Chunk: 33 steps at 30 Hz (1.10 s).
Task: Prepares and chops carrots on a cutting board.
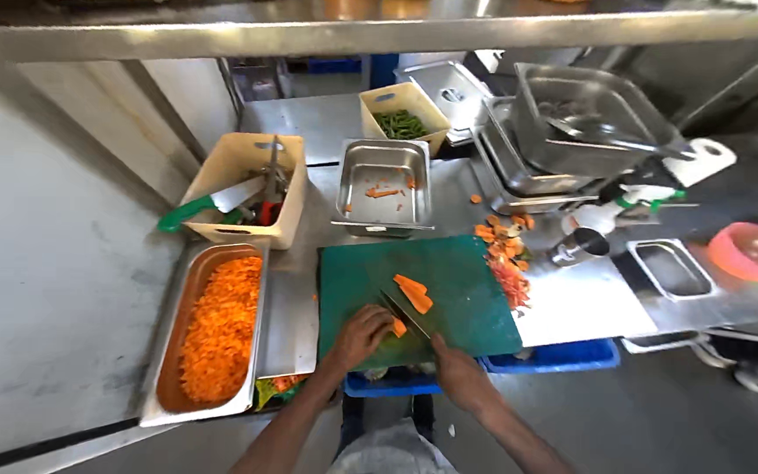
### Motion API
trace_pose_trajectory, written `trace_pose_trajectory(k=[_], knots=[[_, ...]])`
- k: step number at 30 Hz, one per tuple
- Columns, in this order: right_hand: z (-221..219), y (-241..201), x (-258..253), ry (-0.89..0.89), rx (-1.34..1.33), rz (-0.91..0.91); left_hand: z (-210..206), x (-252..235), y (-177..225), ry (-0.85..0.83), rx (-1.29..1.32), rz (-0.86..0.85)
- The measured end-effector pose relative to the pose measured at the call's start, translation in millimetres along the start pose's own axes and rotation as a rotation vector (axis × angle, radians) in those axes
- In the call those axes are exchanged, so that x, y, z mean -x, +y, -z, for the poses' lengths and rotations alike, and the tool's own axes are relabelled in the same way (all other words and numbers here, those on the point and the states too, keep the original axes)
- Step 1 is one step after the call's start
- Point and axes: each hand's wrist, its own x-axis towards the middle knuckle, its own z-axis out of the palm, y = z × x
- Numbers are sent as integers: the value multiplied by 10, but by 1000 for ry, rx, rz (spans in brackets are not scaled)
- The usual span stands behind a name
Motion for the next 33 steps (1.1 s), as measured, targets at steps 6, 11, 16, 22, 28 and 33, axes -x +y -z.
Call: trace_pose_trajectory(k=[6, 11, 16, 22, 28, 33], knots=[[299, -189, 343, -12, 81, -25, 15, -22, 8, -106, -100, 4], [465, -285, 512, -82, 157, -35, 44, -29, -2, -156, -105, -28], [-4, -324, -33, -87, 13, 19, 42, 10, -10, -140, -42, -23], [153, -239, -45, -42, 4, 60, 29, 8, -38, -117, -58, -22], [389, -221, 423, 15, 187, 84, 86, -35, 26, -112, -72, -49], [-15, -314, 28, -20, 102, 55, 60, -8, -1, -122, -19, -34]])
